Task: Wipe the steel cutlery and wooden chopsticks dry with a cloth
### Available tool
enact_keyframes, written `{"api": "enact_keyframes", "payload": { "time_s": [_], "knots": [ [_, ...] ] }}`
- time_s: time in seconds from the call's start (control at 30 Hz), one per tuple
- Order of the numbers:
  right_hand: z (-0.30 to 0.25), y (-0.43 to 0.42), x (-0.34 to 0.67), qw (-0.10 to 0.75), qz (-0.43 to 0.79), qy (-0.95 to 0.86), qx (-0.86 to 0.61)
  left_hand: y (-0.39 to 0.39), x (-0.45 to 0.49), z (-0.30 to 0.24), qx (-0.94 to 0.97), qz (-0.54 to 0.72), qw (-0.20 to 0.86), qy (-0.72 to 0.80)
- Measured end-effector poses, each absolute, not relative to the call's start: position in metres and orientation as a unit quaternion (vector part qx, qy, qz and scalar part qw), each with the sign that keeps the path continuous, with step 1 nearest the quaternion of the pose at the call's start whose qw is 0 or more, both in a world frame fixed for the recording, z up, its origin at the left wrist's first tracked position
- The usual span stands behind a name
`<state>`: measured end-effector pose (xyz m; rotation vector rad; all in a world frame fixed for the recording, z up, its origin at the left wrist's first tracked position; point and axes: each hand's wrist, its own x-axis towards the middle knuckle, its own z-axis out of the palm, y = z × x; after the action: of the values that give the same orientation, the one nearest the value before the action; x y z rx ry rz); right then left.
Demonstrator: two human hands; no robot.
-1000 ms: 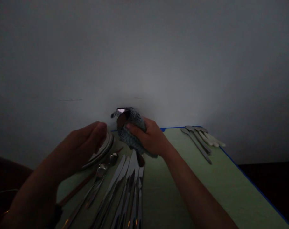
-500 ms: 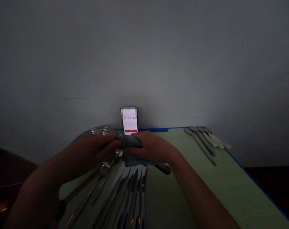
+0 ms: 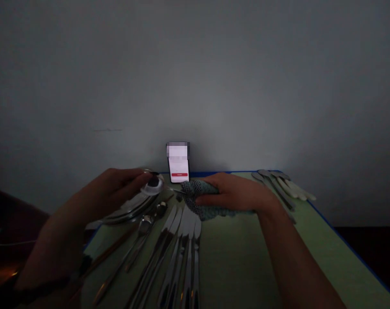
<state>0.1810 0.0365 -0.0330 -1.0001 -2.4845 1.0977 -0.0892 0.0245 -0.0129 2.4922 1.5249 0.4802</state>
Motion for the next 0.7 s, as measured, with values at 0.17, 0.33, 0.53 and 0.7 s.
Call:
{"api": "enact_keyframes", "payload": {
  "time_s": [0.17, 0.33, 0.53, 0.7],
  "knots": [
    [-0.025, 0.032, 0.194, 0.117, 0.384, -0.832, -0.384, 0.027, -0.097, -0.017, 0.825, 0.199, 0.092, 0.520],
    [-0.026, 0.033, 0.189, 0.113, 0.357, -0.843, -0.386, 0.024, -0.081, -0.017, 0.834, 0.186, 0.099, 0.509],
    [-0.030, 0.032, 0.175, 0.130, 0.379, -0.857, -0.325, 0.017, -0.048, -0.017, 0.879, 0.175, 0.089, 0.434],
    [-0.035, 0.035, 0.163, 0.163, 0.337, -0.850, -0.372, 0.020, -0.040, -0.024, 0.867, 0.153, 0.061, 0.469]
  ]
}}
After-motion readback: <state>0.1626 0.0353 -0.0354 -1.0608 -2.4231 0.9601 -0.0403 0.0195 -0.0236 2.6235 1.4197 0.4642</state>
